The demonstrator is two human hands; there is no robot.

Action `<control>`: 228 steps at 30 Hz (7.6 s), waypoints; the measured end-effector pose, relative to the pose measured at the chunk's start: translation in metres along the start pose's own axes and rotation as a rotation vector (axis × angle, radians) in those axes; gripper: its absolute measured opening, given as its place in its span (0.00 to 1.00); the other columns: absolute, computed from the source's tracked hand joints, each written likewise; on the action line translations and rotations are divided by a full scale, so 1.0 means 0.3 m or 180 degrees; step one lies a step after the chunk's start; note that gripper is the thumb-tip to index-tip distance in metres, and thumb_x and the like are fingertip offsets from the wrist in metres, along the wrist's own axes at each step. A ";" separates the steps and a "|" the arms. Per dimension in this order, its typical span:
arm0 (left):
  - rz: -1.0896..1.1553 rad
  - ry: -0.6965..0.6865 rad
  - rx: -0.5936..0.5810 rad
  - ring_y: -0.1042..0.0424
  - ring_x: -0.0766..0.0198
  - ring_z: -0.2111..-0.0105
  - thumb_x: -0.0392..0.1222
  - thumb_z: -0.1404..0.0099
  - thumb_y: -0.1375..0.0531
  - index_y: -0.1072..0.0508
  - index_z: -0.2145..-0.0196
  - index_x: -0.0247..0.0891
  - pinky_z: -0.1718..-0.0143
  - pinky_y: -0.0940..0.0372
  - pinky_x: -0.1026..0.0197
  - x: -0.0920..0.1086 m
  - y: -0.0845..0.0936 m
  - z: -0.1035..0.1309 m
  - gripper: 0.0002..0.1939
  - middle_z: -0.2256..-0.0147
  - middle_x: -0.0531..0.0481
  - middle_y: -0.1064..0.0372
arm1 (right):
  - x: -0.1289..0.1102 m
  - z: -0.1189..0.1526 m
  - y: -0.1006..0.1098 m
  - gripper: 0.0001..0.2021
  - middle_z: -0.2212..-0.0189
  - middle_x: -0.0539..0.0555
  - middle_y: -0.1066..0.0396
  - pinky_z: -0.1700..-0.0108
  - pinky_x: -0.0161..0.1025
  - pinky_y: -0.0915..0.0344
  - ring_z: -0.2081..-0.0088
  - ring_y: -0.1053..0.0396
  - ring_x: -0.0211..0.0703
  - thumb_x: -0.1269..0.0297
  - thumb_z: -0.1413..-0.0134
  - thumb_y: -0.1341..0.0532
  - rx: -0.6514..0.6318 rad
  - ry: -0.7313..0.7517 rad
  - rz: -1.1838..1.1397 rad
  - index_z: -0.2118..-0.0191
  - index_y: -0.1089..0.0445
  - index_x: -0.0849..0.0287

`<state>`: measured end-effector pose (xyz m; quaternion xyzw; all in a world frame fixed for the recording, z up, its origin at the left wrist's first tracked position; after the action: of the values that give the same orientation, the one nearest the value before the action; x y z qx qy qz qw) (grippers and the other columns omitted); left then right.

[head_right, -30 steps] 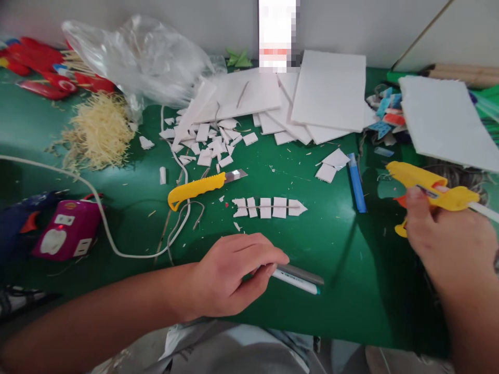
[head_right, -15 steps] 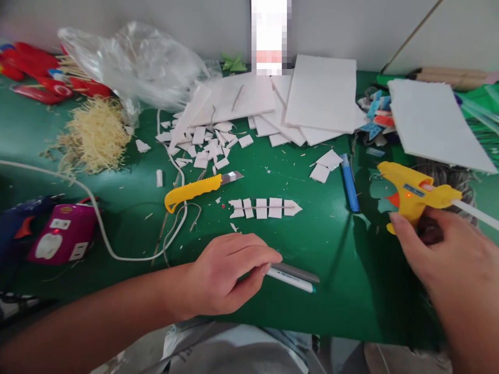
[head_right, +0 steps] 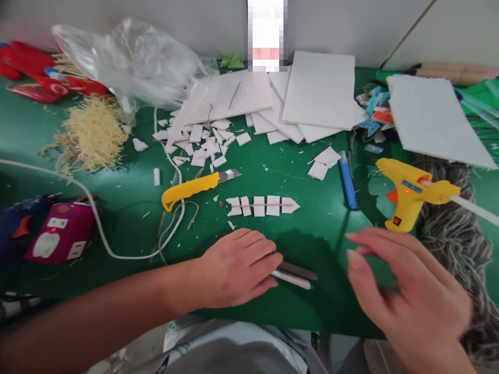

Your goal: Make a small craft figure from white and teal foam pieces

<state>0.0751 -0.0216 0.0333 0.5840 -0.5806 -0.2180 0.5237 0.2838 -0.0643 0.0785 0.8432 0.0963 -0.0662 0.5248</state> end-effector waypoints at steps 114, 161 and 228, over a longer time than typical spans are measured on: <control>-0.0751 0.0635 0.0390 0.32 0.47 0.38 0.38 0.30 0.39 0.24 0.58 0.36 0.35 0.38 0.42 -0.225 0.083 -0.004 0.06 0.44 0.39 0.25 | -0.225 -0.169 -0.305 0.09 0.48 0.57 0.21 0.33 0.68 0.46 0.42 0.27 0.58 0.64 0.39 0.35 -0.0425 0.1882 -0.0463 0.53 0.29 0.54; -0.0547 0.1079 0.0052 0.26 0.53 0.49 0.39 0.30 0.41 0.29 0.43 0.31 0.35 0.40 0.46 -0.265 0.089 0.014 0.19 0.52 0.42 0.23 | -0.254 -0.172 -0.314 0.16 0.50 0.58 0.20 0.34 0.66 0.43 0.45 0.24 0.58 0.66 0.40 0.34 -0.0350 0.1878 -0.0543 0.47 0.30 0.57; -0.0854 0.1256 0.0154 0.25 0.51 0.48 0.36 0.28 0.44 0.28 0.43 0.28 0.44 0.32 0.50 -0.275 0.147 0.021 0.19 0.51 0.38 0.23 | -0.114 -0.206 -0.258 0.08 0.60 0.53 0.18 0.62 0.40 0.24 0.60 0.19 0.46 0.64 0.35 0.39 -0.0325 0.0958 0.0040 0.53 0.26 0.54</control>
<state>0.0307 0.0607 0.0401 0.6996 -0.3892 -0.1534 0.5793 0.2332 0.0213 0.0454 0.8164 0.1718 0.0692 0.5470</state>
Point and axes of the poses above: each hand's wrist, its own z-axis away from the middle knuckle, its own y-axis out of the back of the hand, x = y × z, the point moved 7 cm from there along -z, towards the middle knuckle
